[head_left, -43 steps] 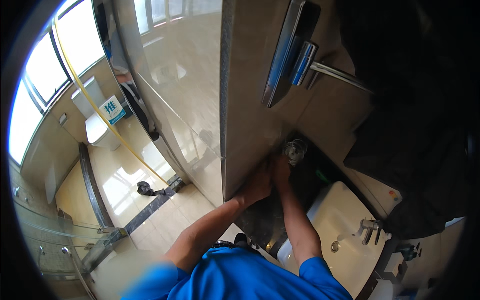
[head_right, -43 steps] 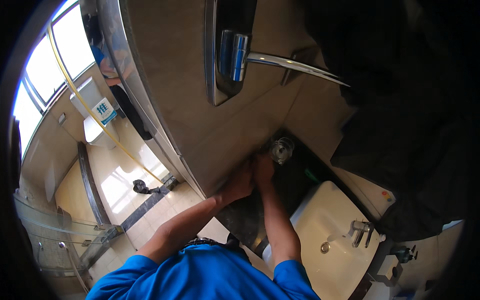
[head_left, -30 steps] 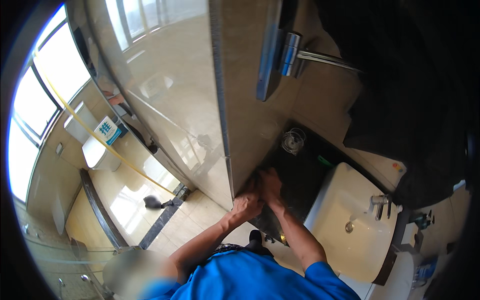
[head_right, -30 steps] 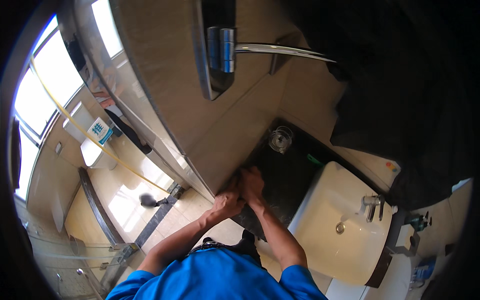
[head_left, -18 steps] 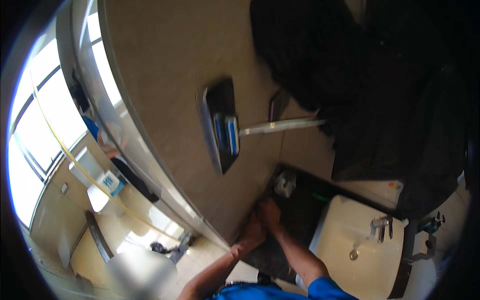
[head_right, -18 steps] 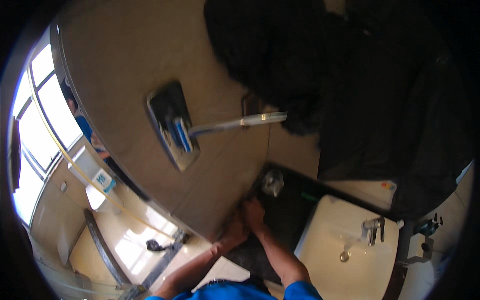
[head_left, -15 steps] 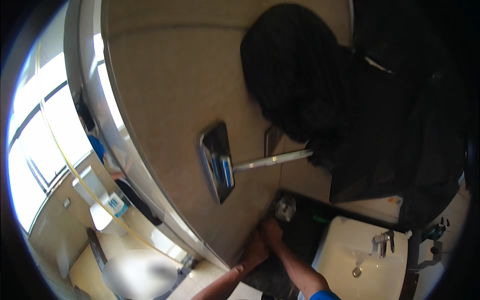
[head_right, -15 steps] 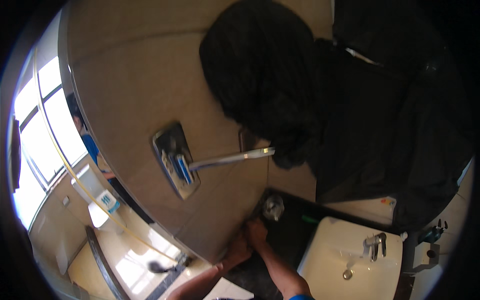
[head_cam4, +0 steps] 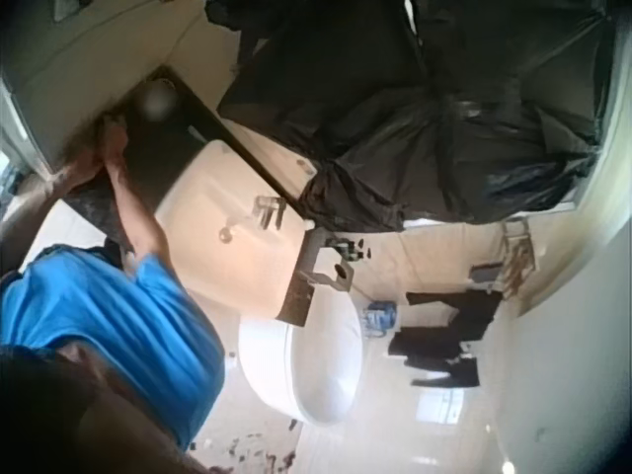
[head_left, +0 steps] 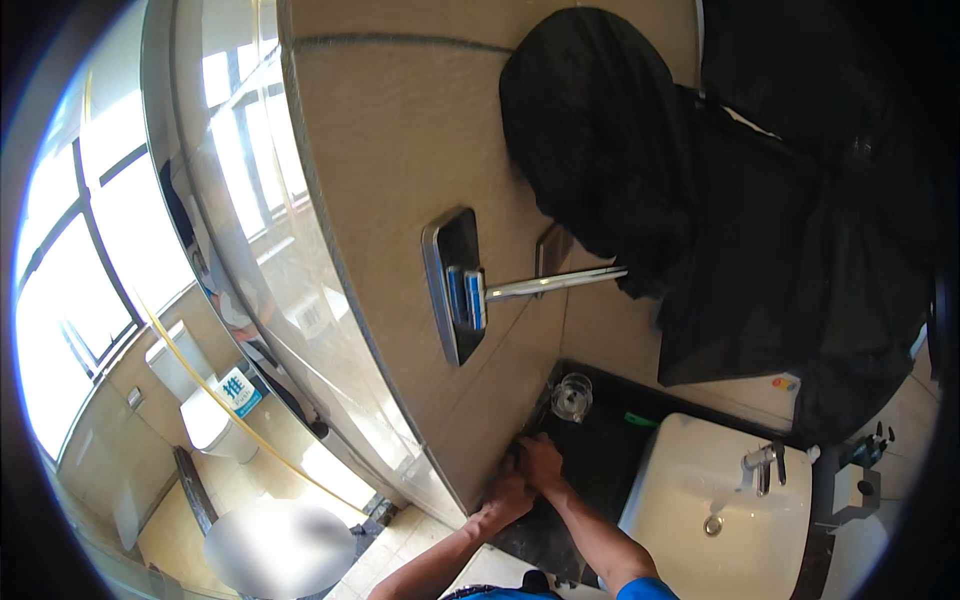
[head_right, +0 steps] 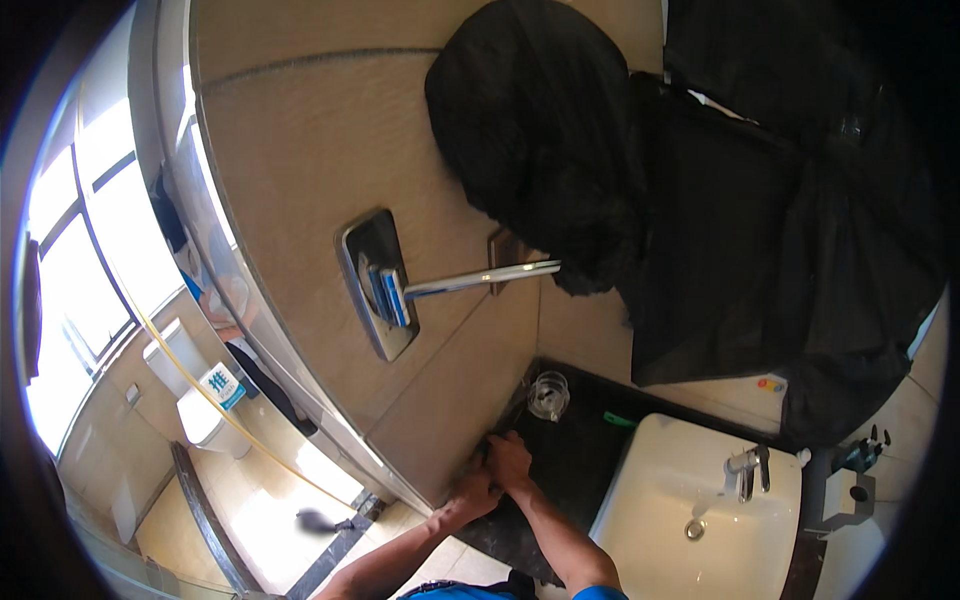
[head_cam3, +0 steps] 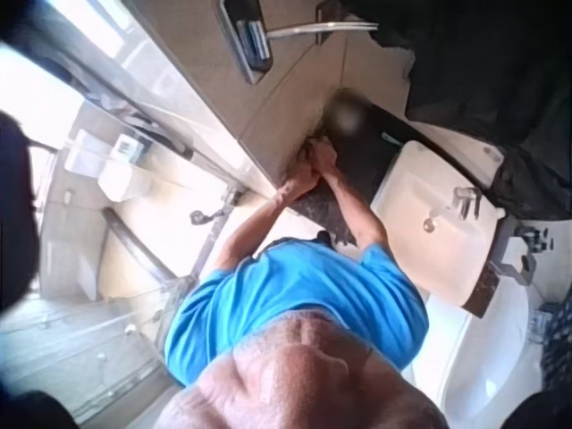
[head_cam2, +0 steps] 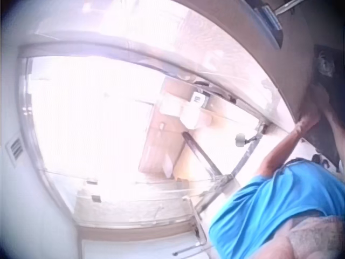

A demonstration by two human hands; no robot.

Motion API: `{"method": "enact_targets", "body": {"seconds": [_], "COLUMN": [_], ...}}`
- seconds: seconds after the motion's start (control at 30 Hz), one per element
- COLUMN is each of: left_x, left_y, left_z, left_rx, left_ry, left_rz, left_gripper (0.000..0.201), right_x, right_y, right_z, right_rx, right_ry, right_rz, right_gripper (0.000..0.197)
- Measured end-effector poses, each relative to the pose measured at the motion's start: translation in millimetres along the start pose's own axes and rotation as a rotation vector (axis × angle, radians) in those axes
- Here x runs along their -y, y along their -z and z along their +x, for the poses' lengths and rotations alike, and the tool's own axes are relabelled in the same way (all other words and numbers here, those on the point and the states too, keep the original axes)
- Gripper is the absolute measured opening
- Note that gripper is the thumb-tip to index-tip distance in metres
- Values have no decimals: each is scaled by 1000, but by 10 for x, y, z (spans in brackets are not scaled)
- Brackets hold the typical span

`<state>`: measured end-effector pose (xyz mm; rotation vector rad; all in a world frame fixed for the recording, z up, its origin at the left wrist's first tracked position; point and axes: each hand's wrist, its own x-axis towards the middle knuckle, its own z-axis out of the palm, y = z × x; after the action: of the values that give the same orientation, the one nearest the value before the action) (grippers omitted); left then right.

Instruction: The person wipes a bathroom sink, faucet, and countertop with a dark cloth, then wipes the glass shower door. The person uses a cloth to clean the sink basin, faucet, and surrounding countertop, then moves to wipe the glass shower door.

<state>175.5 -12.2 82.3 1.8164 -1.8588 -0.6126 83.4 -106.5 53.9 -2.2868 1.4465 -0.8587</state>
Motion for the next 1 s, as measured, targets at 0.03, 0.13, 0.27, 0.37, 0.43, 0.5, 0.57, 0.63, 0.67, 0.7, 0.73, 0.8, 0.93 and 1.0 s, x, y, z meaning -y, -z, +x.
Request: {"method": "enact_targets", "body": {"seconds": [0.03,0.13,0.27,0.37,0.43,0.5,0.57,0.63,0.67,0.7,0.73,0.8,0.93,1.0], "left_x": [12,64,90,50,14,11,37,57,-2,-74,-117,-156,97,149], "left_y": [20,40,58,70,52,1,-74,-108,-82,-37,-14,9,-180,-232], "left_z": [-135,-557,-843,-783,-672,-530,-338,-133,-39,40,109,193,171,153], "left_rx": [-66,-144,-109,-92,-122,-179,-202,-182,-150,-118,-88,-21,-193,-256], "left_ry": [-31,-62,-53,-46,-69,-87,-89,-71,-46,-22,-3,41,-105,-139], "left_rz": [27,32,13,24,15,14,12,10,12,15,16,16,138,12], "left_gripper": [66,65,58,59,62,65,70,76,76,76,75,74,71,70], "right_x": [76,313,462,465,386,329,253,132,49,-30,-111,-119,-7,23], "right_y": [5,59,97,152,166,175,180,113,96,79,67,62,104,131], "right_z": [-110,-446,-684,-621,-501,-372,-180,-31,37,86,151,196,194,109], "right_rx": [-3,59,80,88,96,121,149,138,104,90,74,99,134,125], "right_ry": [22,31,19,18,18,17,-6,-19,-20,-21,-20,-29,-40,-35], "right_rz": [23,52,24,17,5,-16,-56,-46,-20,-9,1,-5,11,20], "right_gripper": [25,26,29,31,32,33,34,33,33,33,33,34,34,33]}}
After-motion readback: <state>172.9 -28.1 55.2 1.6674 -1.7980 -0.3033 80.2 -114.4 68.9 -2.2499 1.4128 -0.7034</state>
